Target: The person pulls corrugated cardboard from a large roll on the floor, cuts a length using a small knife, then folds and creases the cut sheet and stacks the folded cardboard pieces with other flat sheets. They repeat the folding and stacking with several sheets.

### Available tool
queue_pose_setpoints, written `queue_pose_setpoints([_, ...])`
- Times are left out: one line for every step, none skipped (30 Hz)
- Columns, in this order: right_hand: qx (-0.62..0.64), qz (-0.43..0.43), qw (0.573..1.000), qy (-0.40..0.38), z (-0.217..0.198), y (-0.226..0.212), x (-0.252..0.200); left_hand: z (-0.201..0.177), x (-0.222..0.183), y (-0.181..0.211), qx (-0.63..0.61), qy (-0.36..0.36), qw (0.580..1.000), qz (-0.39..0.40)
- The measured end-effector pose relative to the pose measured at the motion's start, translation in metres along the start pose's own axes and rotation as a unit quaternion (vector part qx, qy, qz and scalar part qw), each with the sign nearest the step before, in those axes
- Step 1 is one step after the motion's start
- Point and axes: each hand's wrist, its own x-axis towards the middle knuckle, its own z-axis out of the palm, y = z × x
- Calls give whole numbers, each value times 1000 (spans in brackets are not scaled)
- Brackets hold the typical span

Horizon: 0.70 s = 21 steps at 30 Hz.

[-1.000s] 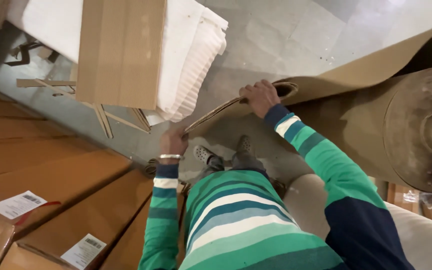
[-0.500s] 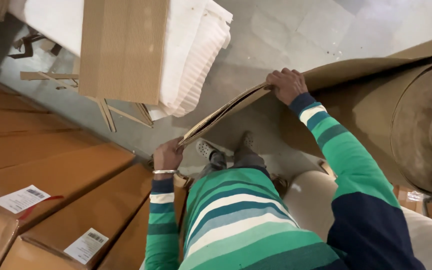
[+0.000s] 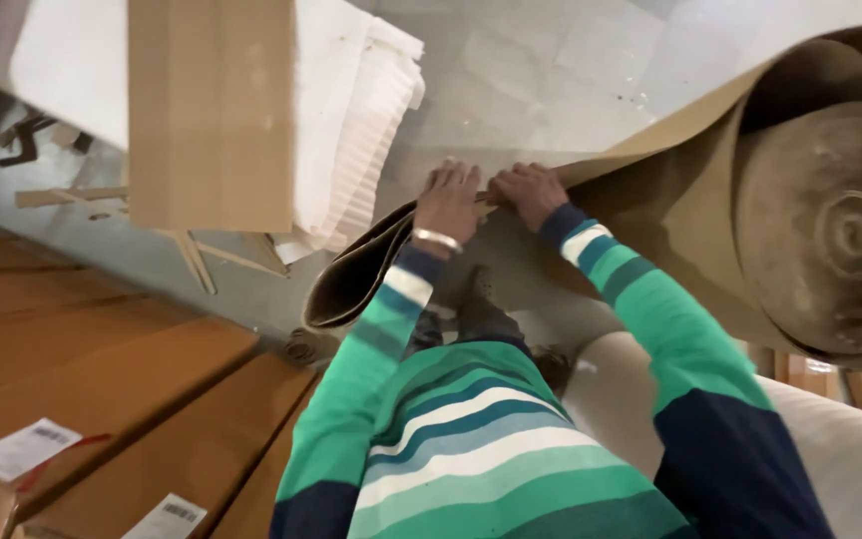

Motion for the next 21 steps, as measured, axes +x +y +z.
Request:
queue_pose_setpoints([-4,5,1000,0,2,-3,0,24,7,-3,-3,0,1000,6])
queue_pose_setpoints([-18,6,1000,8,5,-6,1,47,14,-8,-4,-7,1000,6])
queue_pose_setpoints([-33,6,999,17,8,-9,2,69,21,-11,-4,-14,1000,6])
queue_pose_setpoints([-35,10,999,19,-1,-11,5,59,23,-9,-4,-14,1000,11])
queue_pose_setpoints([3,11,1000,28,-10,-12,7,48,25,-7,-13,-21,1000,0])
queue_pose_setpoints([46,9,998,35,-16,-18,9,37,21,-6,-21,-32,999,-15])
queue_pose_setpoints([49,10,998,36,-16,-14,11,35,16,-8,-18,-34,999,-16])
queue_pose_setpoints([61,43,997,8,-16,-8,15,32,14,-11,-39,-9,999,-14])
queue_pose_setpoints([74,77,994,-20,-17,-3,20,29,11,-15,-61,16,998,-11])
queue_pose_setpoints([73,77,994,-19,-11,1,19,32,13,-17,-60,17,998,-11])
queue_pose_setpoints([87,72,994,-9,-5,5,18,35,14,-20,-56,27,998,-12])
queue_pose_setpoints([101,64,993,0,2,8,18,38,13,-22,-53,38,998,-16])
queue_pose_setpoints([102,61,993,-2,4,6,17,38,12,-22,-54,39,998,-20])
queue_pose_setpoints([92,63,994,8,7,3,17,36,11,-25,-46,37,998,-16])
queue_pose_setpoints([82,65,994,19,10,1,17,35,10,-27,-39,34,999,-13])
queue_pose_setpoints([82,64,994,19,9,0,16,29,12,-24,-38,34,999,-14])
queue_pose_setpoints([81,69,994,12,8,-1,15,23,14,-21,-40,10,999,-9])
queue_pose_setpoints([81,74,994,5,8,-3,14,17,15,-18,-42,-14,999,-5])
queue_pose_setpoints([82,73,994,4,9,0,13,19,15,-15,-41,-14,999,-6])
queue_pose_setpoints([90,60,994,-1,9,5,14,19,17,-14,-48,-19,999,-3])
queue_pose_setpoints([99,47,994,-5,10,9,16,19,19,-13,-54,-24,998,1])
